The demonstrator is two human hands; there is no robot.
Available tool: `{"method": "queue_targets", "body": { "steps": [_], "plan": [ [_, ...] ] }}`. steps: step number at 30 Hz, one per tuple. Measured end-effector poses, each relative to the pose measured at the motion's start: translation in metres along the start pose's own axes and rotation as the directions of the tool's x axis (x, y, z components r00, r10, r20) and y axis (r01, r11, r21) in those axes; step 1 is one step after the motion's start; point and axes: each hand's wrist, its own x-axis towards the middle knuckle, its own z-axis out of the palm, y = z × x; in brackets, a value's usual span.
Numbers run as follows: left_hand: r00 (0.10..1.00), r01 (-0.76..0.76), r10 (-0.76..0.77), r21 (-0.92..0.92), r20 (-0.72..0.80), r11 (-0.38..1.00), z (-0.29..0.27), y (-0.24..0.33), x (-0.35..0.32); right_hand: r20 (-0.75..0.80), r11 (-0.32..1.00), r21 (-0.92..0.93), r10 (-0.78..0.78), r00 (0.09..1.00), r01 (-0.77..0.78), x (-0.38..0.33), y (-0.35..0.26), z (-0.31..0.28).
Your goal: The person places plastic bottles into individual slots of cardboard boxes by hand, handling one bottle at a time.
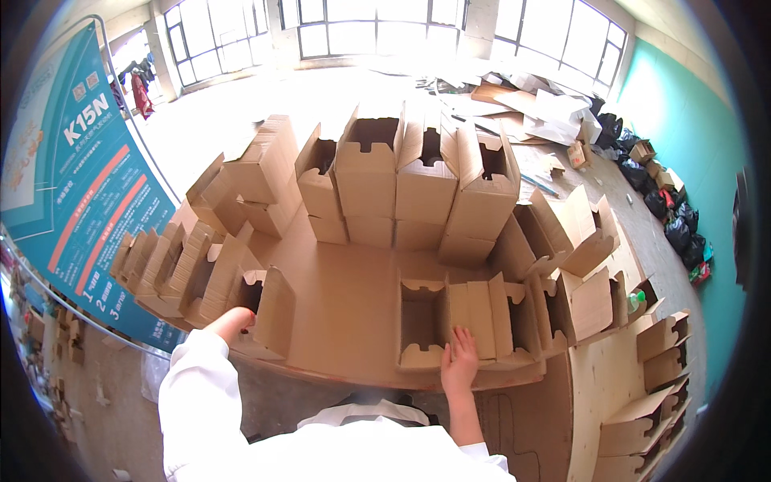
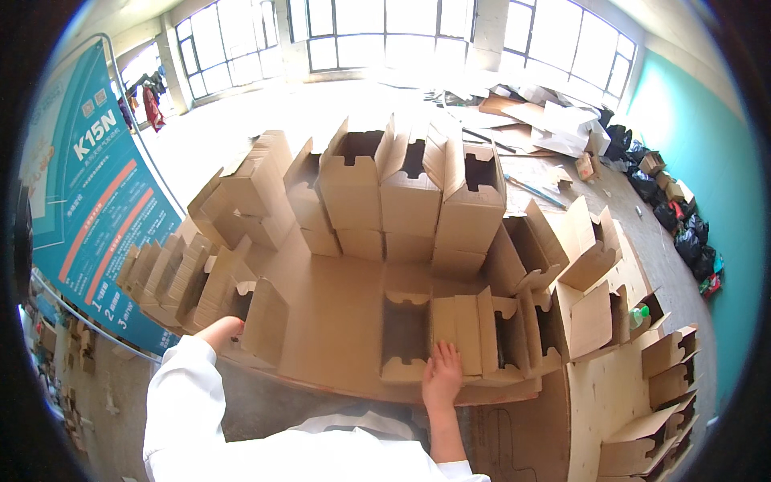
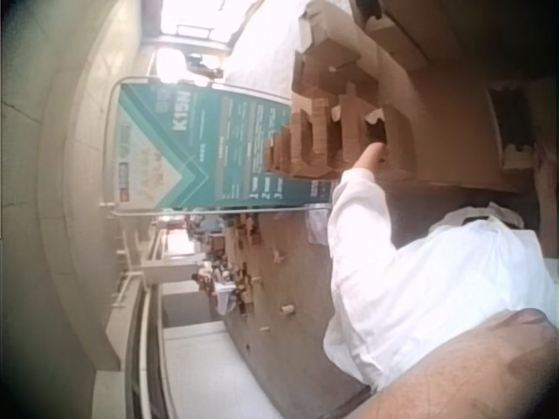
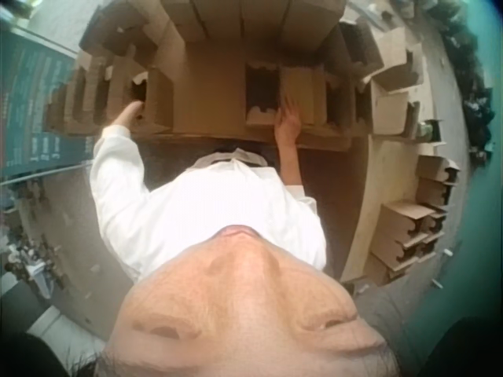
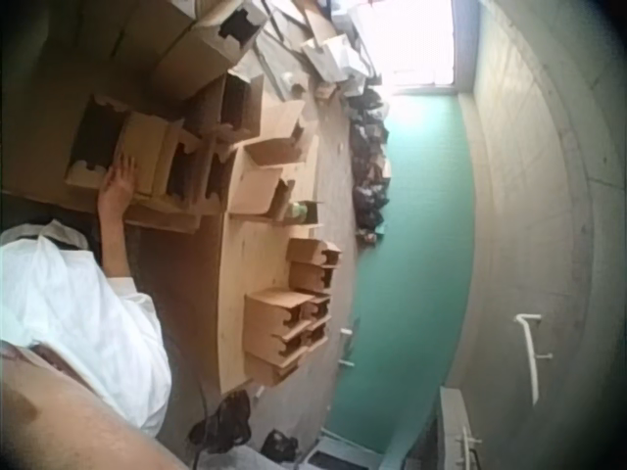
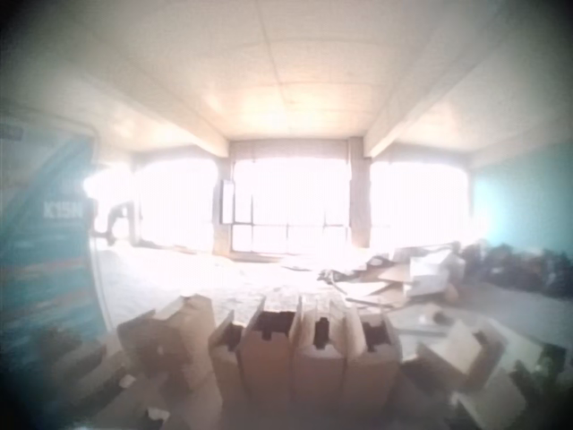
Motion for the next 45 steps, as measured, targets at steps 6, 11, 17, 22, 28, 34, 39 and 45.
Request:
{"method": "queue_targets", "body": {
  "steps": [6,11,17,22,28,34,39,45],
  "plan": [
    [0.994,-0.084,0.077,-0.114,-0.072,0.990,0.046,-0.032,0.044,-0.015,1.000,-0.013,-0.007,1.000,0.007,0.001,0.000,-0.001],
    [0.917,-0.043,0.041,0.003,-0.397,0.999,0.034,-0.023,0.084,0.006,0.999,-0.007,-0.031,0.999,0.031,0.003,-0.002,0.003],
    [0.791,-0.030,0.124,0.164,-0.599,0.986,-0.042,0.030,-0.068,0.012,1.000,-0.013,-0.022,1.000,0.022,0.001,-0.001,-0.003],
    [0.791,-0.297,0.255,0.015,-0.556,0.955,-0.079,0.037,-0.178,0.012,1.000,-0.008,-0.012,1.000,0.012,0.002,0.001,-0.004],
    [0.844,-0.537,0.328,-0.661,-0.425,0.524,-0.083,-0.006,-0.224,0.005,0.999,-0.027,-0.034,0.999,0.035,0.001,0.001,-0.003],
    [0.782,-0.457,0.481,-0.889,-0.396,0.011,-0.072,-0.028,-0.206,0.005,0.999,-0.001,-0.049,0.999,0.049,0.002,0.002,-0.002],
    [0.741,-0.566,0.324,-0.807,-0.588,-0.170,-0.049,-0.006,-0.225,0.006,0.997,-0.040,-0.072,0.997,0.072,0.001,0.002,-0.003],
    [0.500,-0.313,0.767,-0.910,-0.402,-0.273,-0.028,0.101,-0.278,0.014,0.999,-0.028,-0.033,0.999,0.033,0.000,0.004,-0.005]
  ]
}}
